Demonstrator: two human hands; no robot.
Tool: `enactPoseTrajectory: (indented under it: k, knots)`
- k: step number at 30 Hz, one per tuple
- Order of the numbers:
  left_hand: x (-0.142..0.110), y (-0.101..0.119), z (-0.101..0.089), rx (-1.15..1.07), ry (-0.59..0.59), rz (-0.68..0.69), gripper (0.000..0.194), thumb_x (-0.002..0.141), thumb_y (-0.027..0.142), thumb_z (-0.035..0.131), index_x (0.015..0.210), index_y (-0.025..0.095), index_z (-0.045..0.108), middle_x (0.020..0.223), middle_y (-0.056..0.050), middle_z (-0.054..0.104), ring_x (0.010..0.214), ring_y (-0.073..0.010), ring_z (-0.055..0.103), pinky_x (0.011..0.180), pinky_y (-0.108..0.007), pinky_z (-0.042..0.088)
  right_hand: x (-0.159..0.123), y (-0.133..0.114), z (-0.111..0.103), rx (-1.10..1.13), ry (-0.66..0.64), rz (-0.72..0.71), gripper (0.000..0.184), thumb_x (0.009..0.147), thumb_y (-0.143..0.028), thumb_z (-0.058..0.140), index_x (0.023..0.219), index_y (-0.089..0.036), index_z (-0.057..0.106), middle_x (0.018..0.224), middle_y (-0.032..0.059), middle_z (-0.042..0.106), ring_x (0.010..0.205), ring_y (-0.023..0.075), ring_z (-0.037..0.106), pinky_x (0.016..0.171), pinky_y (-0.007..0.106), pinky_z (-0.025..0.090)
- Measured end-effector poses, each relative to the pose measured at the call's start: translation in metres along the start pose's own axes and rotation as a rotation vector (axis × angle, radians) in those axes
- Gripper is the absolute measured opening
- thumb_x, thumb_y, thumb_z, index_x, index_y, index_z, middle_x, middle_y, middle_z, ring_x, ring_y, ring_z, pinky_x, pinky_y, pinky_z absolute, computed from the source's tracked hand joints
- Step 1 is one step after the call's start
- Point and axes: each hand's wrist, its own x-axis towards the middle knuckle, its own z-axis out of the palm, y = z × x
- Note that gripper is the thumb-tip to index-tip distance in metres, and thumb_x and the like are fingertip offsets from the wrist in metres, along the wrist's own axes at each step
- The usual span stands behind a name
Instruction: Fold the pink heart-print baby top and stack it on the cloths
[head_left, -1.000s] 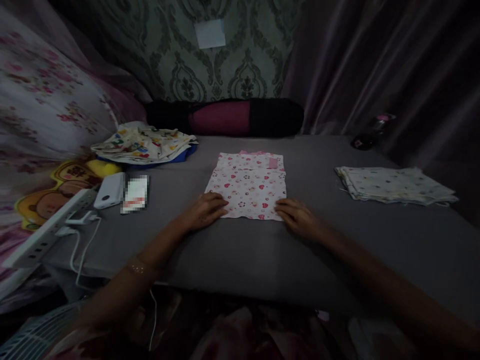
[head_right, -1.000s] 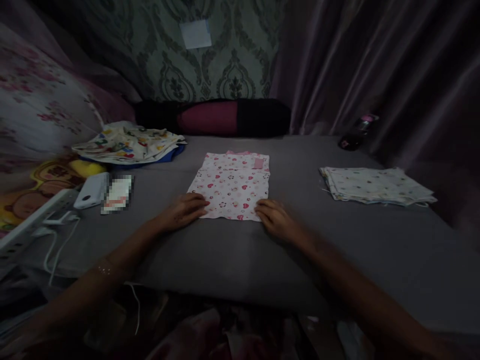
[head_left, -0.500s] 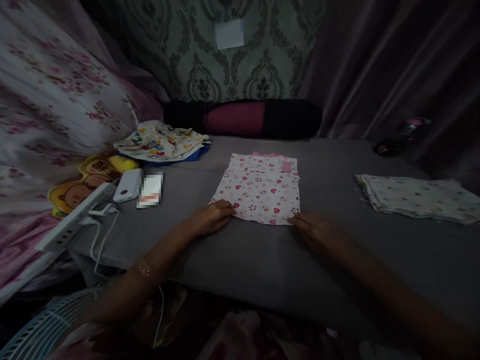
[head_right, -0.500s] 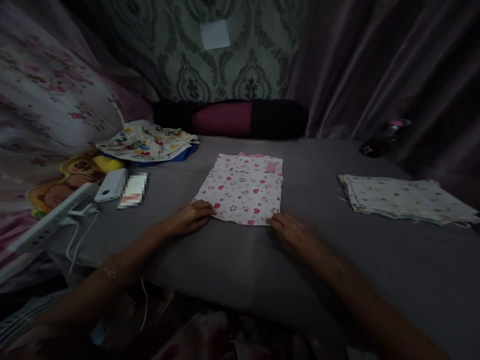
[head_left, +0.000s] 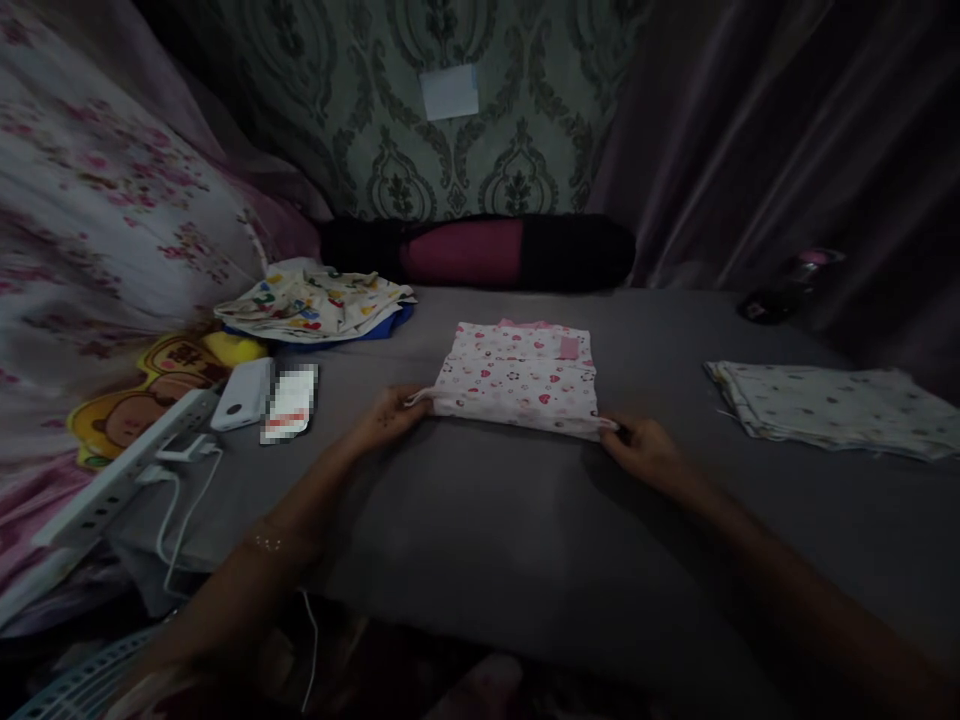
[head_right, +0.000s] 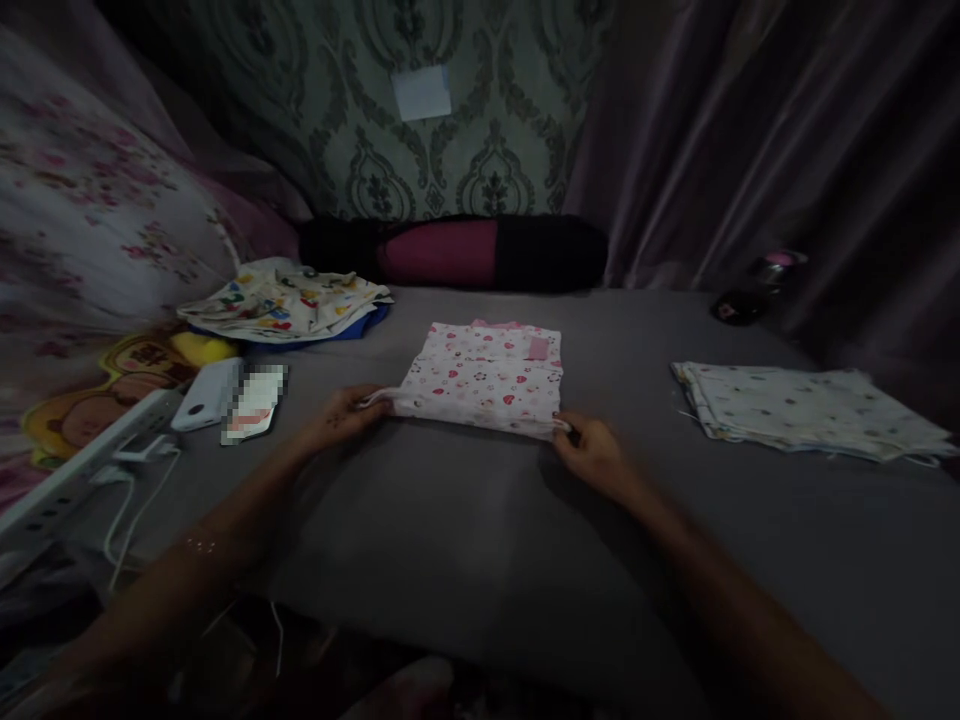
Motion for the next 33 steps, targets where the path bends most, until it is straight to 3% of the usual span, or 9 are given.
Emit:
enactPoseTrajectory:
  k: [2, 6, 11, 16, 20, 25, 33]
  knots:
    - [0.014, 0.001, 0.002, -0.141, 0.109, -0.067, 0.037, 0.079, 0.048, 0.057, 0.087, 0.014, 0.070, 0.072, -0.002, 0.066, 0.067, -0.0182, 0.060, 0.059, -0.026, 0.045, 0.014, -0.001, -0.003, 0.058, 0.060, 0.106, 0.037, 0.081, -0.037, 0.045, 0.096, -0.014, 0.070, 0.056, -0.0007, 0.060, 0.047, 0.0139, 0.052, 0.045, 0.023, 0.036]
    - [0.050, -0.008, 0.012, -0.302, 0.232, -0.036, 0.037, 0.074, 0.050, 0.062, 0.082, 0.014, 0.067, 0.066, -0.001, 0.060, 0.061, -0.0146, 0.052, 0.054, -0.024, 0.039, 0.045, 0.000, 0.000, 0.143, 0.227, 0.118, 0.032, 0.079, -0.036, 0.046, 0.085, -0.014, 0.068, 0.067, 0.0029, 0.065, 0.060, 0.0152, 0.057, 0.052, 0.023, 0.039]
    - [0.091, -0.020, 0.027, -0.187, 0.361, -0.065, 0.029, 0.080, 0.044, 0.056, 0.073, 0.016, 0.059, 0.058, 0.003, 0.048, 0.057, -0.0126, 0.045, 0.052, -0.022, 0.033, 0.081, 0.003, 0.014, 0.026, 0.303, 0.177, 0.032, 0.085, -0.033, 0.042, 0.084, -0.012, 0.066, 0.070, 0.0070, 0.066, 0.061, 0.0173, 0.056, 0.056, 0.026, 0.039]
    - [0.119, -0.018, 0.041, -0.029, 0.470, -0.071, 0.018, 0.088, 0.030, 0.049, 0.078, 0.018, 0.057, 0.064, 0.000, 0.055, 0.063, -0.0156, 0.052, 0.057, -0.024, 0.037, 0.104, -0.001, 0.023, -0.113, 0.318, 0.280, 0.036, 0.093, -0.029, 0.038, 0.111, -0.012, 0.063, 0.092, 0.0138, 0.071, 0.081, 0.0233, 0.064, 0.070, 0.029, 0.043]
    - [0.133, -0.021, 0.050, 0.053, 0.493, -0.085, 0.021, 0.095, 0.030, 0.042, 0.091, 0.020, 0.059, 0.073, -0.002, 0.061, 0.071, -0.0178, 0.058, 0.065, -0.026, 0.042, 0.115, -0.005, 0.025, -0.203, 0.313, 0.287, 0.036, 0.098, -0.029, 0.035, 0.119, -0.013, 0.059, 0.104, 0.0153, 0.070, 0.096, 0.0259, 0.064, 0.079, 0.031, 0.043]
    - [0.145, -0.023, 0.055, 0.114, 0.495, -0.077, 0.027, 0.099, 0.034, 0.034, 0.101, 0.021, 0.058, 0.089, -0.006, 0.066, 0.083, -0.0204, 0.063, 0.075, -0.029, 0.045, 0.126, -0.007, 0.026, -0.299, 0.303, 0.327, 0.037, 0.101, -0.034, 0.030, 0.122, -0.016, 0.054, 0.109, 0.0152, 0.069, 0.094, 0.0275, 0.066, 0.078, 0.034, 0.043]
    - [0.163, -0.009, 0.053, 0.240, 0.481, -0.171, 0.030, 0.101, 0.034, 0.032, 0.111, 0.021, 0.057, 0.100, -0.009, 0.069, 0.093, -0.0240, 0.065, 0.079, -0.031, 0.045, 0.148, -0.007, 0.023, -0.377, 0.241, 0.378, 0.036, 0.104, -0.035, 0.026, 0.122, -0.016, 0.050, 0.108, 0.0158, 0.068, 0.097, 0.0268, 0.067, 0.080, 0.035, 0.045]
